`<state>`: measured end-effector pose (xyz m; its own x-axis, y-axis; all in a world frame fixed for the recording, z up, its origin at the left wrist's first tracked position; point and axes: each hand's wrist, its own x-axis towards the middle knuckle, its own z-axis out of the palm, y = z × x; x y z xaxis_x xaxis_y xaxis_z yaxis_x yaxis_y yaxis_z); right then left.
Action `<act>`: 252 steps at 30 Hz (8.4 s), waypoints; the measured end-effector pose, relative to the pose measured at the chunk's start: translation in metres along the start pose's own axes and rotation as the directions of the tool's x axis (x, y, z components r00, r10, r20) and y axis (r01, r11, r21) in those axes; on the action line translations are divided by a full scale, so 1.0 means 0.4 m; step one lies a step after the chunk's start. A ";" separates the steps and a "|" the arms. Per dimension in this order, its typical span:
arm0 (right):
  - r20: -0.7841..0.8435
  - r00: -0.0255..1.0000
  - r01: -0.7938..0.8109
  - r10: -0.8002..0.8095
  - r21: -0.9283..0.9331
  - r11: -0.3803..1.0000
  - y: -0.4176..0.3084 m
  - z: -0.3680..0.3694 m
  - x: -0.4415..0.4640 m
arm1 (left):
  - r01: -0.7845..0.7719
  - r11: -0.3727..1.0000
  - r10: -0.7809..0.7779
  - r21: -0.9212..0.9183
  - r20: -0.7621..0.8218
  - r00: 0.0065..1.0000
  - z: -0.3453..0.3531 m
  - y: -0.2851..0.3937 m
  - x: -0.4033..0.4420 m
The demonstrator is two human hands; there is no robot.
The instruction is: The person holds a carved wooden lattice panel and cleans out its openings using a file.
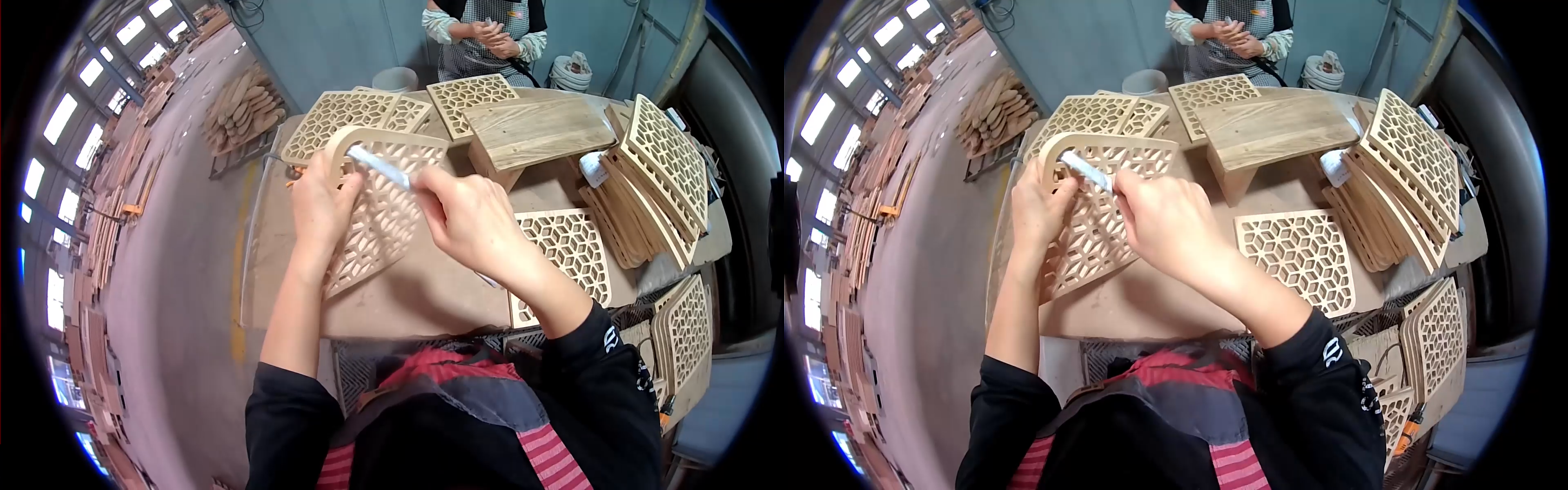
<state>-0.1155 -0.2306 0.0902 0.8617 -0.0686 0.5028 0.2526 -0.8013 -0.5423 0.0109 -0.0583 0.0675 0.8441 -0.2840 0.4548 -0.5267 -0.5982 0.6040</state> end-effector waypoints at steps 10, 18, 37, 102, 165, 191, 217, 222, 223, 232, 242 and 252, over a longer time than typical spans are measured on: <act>-0.074 0.996 0.042 -0.053 -0.145 0.989 0.005 0.070 0.071 | -0.035 0.999 0.035 0.011 0.017 0.999 0.010 0.024 -0.003; -0.044 0.999 -0.012 0.003 -0.206 0.979 0.004 0.018 0.046 | -0.015 1.000 0.015 -0.021 0.016 1.000 0.024 0.015 0.029; -0.039 0.998 -0.050 0.045 -0.155 0.987 0.001 -0.019 0.016 | -0.066 0.996 0.069 -0.053 0.054 0.996 0.044 0.056 0.026; 0.116 0.984 -0.107 0.133 -0.208 0.972 -0.002 -0.080 -0.049 | 0.003 0.998 -0.002 -0.063 0.012 1.000 0.018 0.039 -0.022; 0.035 0.971 -0.220 0.238 -0.269 0.938 0.057 -0.026 0.081 | -0.195 0.981 0.194 0.020 0.056 0.979 0.115 0.132 0.021; 0.003 0.983 -0.170 0.183 -0.353 0.920 0.032 0.004 0.053 | -0.123 0.989 0.121 0.078 0.022 0.992 0.089 0.104 0.027; 0.122 0.952 -0.262 0.280 -0.143 0.954 0.043 -0.003 0.114 | -0.084 0.996 0.084 0.025 0.022 0.996 0.096 0.092 0.003; 0.174 0.938 -0.296 0.301 -0.055 0.954 0.017 -0.031 0.082 | -0.010 0.999 0.011 0.041 -0.023 1.000 0.082 0.072 0.018; 0.134 0.945 -0.285 0.298 -0.106 0.953 0.023 -0.023 0.091 | -0.073 0.997 0.073 0.036 -0.020 0.997 0.084 0.088 0.005; 0.112 0.955 -0.261 0.273 -0.112 0.959 0.031 -0.019 0.056 | -0.105 0.994 0.105 -0.018 -0.030 0.994 0.087 0.076 0.028; 0.158 0.957 -0.229 0.243 -0.102 0.968 0.017 -0.036 0.006 | -0.058 0.996 0.061 0.062 -0.034 0.998 0.065 0.024 0.037; 0.129 0.944 -0.287 0.303 -0.131 0.949 0.078 -0.068 -0.135 | 0.095 0.995 -0.094 -0.037 0.029 0.995 -0.002 0.019 -0.014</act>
<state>-0.1661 -0.2679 0.0646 0.9469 -0.2309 0.2236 -0.0650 -0.8189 -0.5702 0.0022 -0.0605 0.0703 0.8926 -0.2475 0.3769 -0.4471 -0.5946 0.6683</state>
